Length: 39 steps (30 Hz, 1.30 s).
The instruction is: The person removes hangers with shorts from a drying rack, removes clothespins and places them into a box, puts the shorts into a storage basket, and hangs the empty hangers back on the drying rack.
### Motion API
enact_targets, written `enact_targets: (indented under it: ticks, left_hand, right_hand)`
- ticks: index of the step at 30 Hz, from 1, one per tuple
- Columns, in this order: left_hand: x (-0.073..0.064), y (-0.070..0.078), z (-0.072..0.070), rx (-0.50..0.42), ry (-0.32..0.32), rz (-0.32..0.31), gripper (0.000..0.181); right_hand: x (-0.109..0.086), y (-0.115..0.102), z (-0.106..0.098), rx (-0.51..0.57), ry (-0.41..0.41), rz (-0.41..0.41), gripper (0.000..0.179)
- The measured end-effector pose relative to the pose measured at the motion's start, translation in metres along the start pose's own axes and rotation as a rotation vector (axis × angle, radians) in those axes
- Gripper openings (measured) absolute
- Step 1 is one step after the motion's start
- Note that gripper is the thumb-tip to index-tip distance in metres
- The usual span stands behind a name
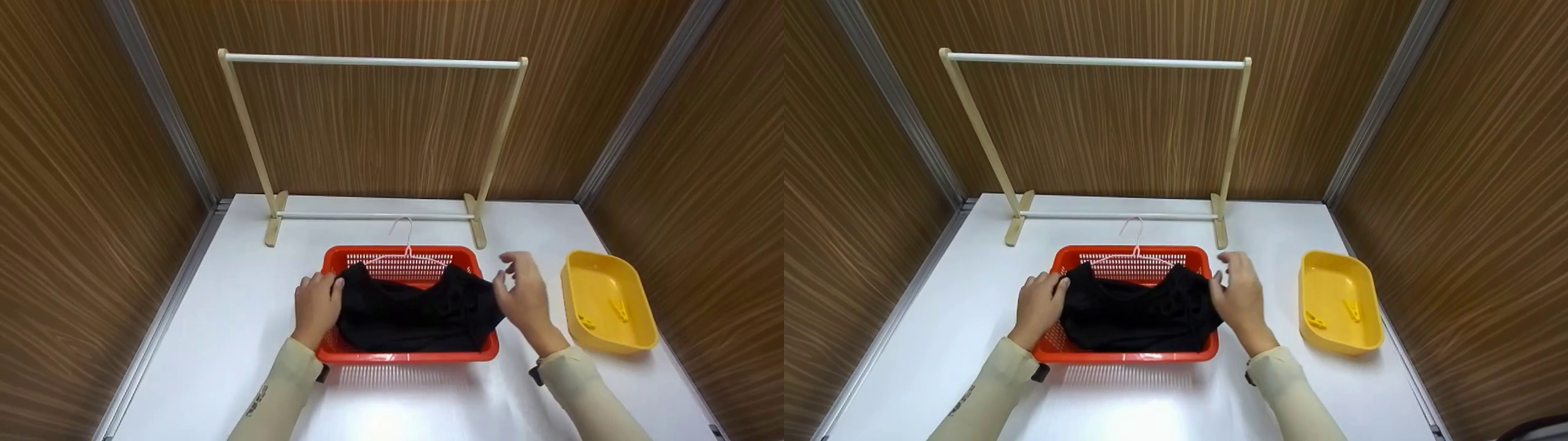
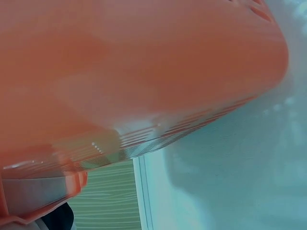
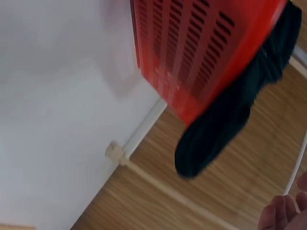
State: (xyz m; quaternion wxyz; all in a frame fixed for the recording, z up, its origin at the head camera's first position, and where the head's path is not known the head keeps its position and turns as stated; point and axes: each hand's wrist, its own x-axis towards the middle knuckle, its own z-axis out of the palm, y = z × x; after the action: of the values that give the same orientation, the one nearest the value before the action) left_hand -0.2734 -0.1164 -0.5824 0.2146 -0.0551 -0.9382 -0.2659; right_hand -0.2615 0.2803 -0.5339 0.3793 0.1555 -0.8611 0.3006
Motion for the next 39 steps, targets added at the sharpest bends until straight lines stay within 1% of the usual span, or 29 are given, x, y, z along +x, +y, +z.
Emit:
enact_targets:
  ticks: [2, 5, 8, 12, 14, 16, 19, 23, 24, 27, 34, 39]
  left_hand:
    - [0.0, 0.0, 0.0, -0.001, -0.005, -0.003, 0.027]
    - [0.0, 0.0, 0.0, 0.002, -0.01, -0.006, 0.027]
    - [0.001, -0.001, 0.001, 0.002, -0.009, -0.005, 0.026]
    - [0.0, 0.0, 0.001, 0.001, -0.01, -0.006, 0.027]
    - [0.0, 0.0, 0.002, 0.003, -0.009, -0.006, 0.027]
    - [0.0, 0.001, 0.002, 0.002, -0.005, -0.005, 0.027]
    - [0.0, 0.001, 0.002, 0.006, 0.003, -0.001, 0.028]
    - [0.0, 0.0, 0.002, 0.014, 0.01, 0.001, 0.028]
    - [0.001, 0.0, 0.001, 0.015, 0.01, 0.001, 0.027]
    - [0.001, 0.0, 0.001, 0.017, 0.009, -0.001, 0.027]
    - [0.001, 0.0, 0.002, 0.02, -0.005, 0.0, 0.027]
    - [0.001, -0.001, 0.0, 0.019, -0.018, -0.005, 0.028]
  right_hand:
    - [-0.004, -0.002, 0.009, -0.003, -0.056, -0.013, 0.027]
    - [-0.01, -0.003, 0.021, -0.018, -0.141, -0.013, 0.027]
    - [-0.013, -0.001, 0.031, -0.05, -0.203, -0.023, 0.027]
    - [-0.017, 0.002, 0.041, -0.1, -0.266, -0.037, 0.03]
    - [-0.019, 0.003, 0.044, -0.125, -0.295, -0.015, 0.032]
    - [-0.021, 0.004, 0.046, -0.137, -0.324, 0.025, 0.033]
    - [-0.023, 0.004, 0.05, -0.156, -0.369, 0.088, 0.026]
    - [-0.025, 0.007, 0.057, -0.185, -0.383, 0.126, 0.009]
    - [-0.025, 0.008, 0.058, -0.192, -0.379, 0.13, 0.008]
    - [-0.025, 0.009, 0.059, -0.203, -0.375, 0.144, 0.008]
    - [-0.027, 0.008, 0.059, -0.211, -0.408, 0.193, 0.016]
    - [-0.026, 0.007, 0.061, -0.212, -0.416, 0.205, 0.017]
